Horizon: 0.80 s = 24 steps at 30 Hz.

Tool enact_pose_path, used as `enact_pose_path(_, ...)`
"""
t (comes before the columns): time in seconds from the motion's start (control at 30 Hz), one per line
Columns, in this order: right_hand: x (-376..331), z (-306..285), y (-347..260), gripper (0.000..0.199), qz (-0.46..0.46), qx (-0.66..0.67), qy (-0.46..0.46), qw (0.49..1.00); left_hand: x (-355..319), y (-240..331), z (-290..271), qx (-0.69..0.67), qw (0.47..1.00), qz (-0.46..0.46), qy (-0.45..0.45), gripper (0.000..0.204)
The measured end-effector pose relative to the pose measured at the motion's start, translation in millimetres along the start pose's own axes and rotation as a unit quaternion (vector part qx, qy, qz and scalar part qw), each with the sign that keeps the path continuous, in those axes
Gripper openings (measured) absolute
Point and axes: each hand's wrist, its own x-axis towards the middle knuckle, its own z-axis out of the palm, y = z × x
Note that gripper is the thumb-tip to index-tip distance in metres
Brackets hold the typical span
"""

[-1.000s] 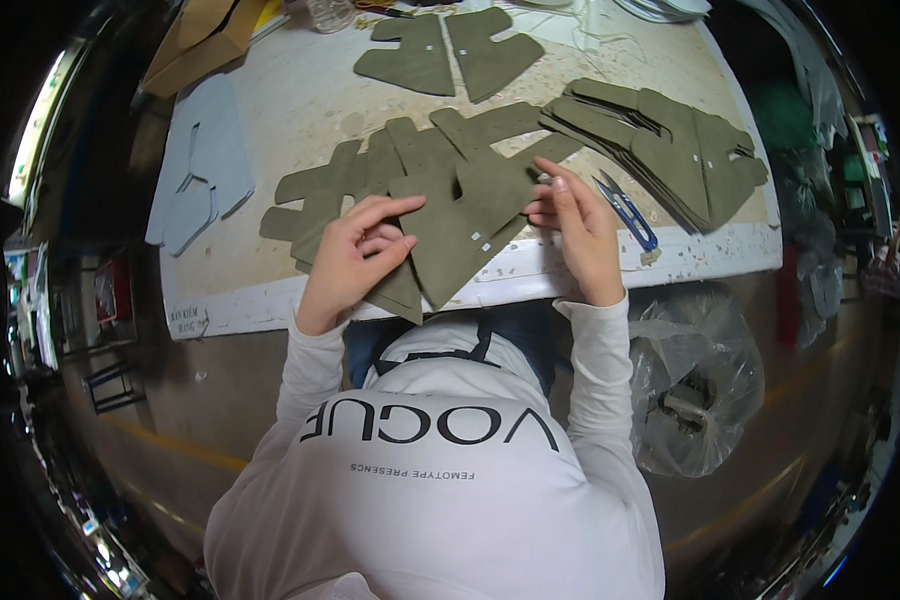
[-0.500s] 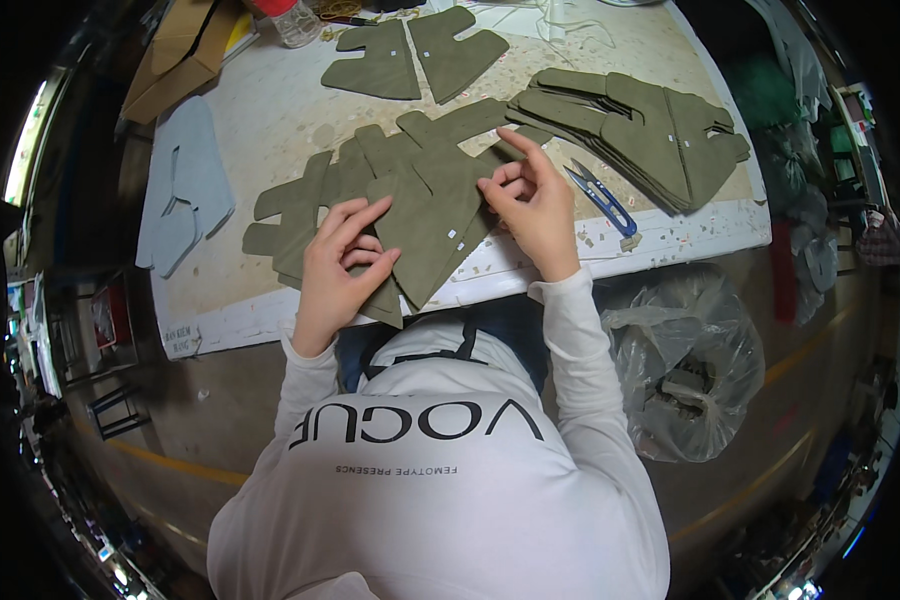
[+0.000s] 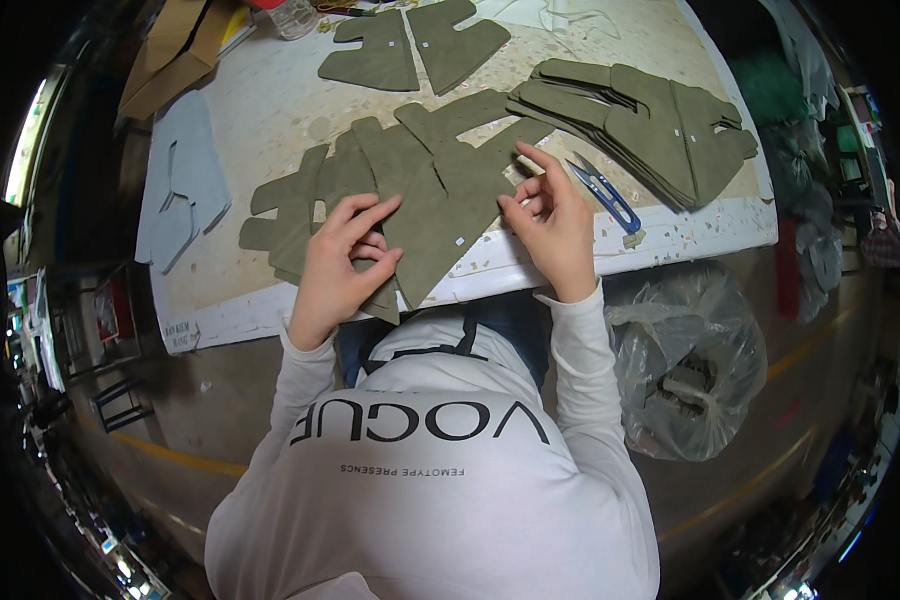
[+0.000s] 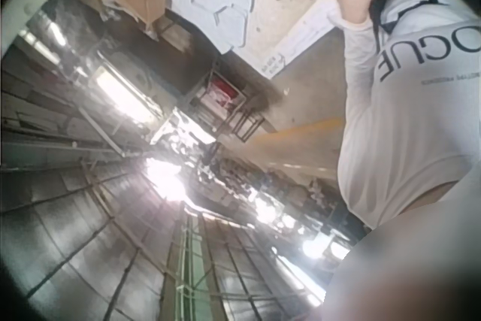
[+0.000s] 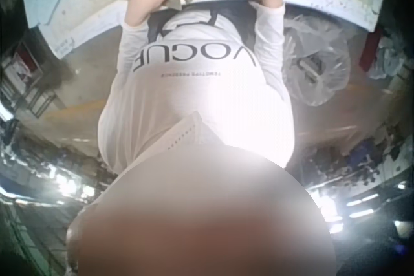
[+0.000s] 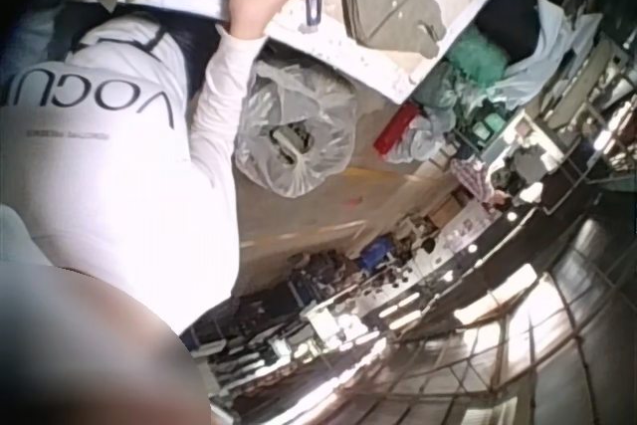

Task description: The person sorts and stacks olive-green fabric pieces on a white worktable. They repeatedly pick up individual pieces, align them, and place them into a growing stack, occasionally using a utility knife to trim edges. The person also moves other pieces aside to access the work area.

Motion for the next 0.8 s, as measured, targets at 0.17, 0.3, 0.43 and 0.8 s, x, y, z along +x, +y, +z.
enact_pose_path(0.17, -4.8, 4.8, -16.3, 0.055, -0.061, -0.126, 0.036, 0.990, -6.0, 6.2, -7.3, 0.131, 0.984, 0.069, 0.101, 0.053)
enact_pose_path(0.3, -14.7, 16.9, -36.5, 0.033, -0.129, -0.161, 0.002, 0.979, -18.1, -5.7, -61.9, 0.216, 0.951, 0.046, 0.217, 0.042)
enact_pose_path(0.43, -26.1, 49.1, -52.6, 0.026, -0.191, -0.215, -0.125, 0.950, -34.6, -29.8, -96.6, 0.250, 0.936, -0.083, 0.234, 0.030)
enact_pose_path(0.8, -40.0, 90.1, -53.2, 0.032, -0.181, -0.215, -0.145, 0.949, -42.1, -54.8, -79.6, 0.077, 0.961, -0.048, 0.260, 0.026)
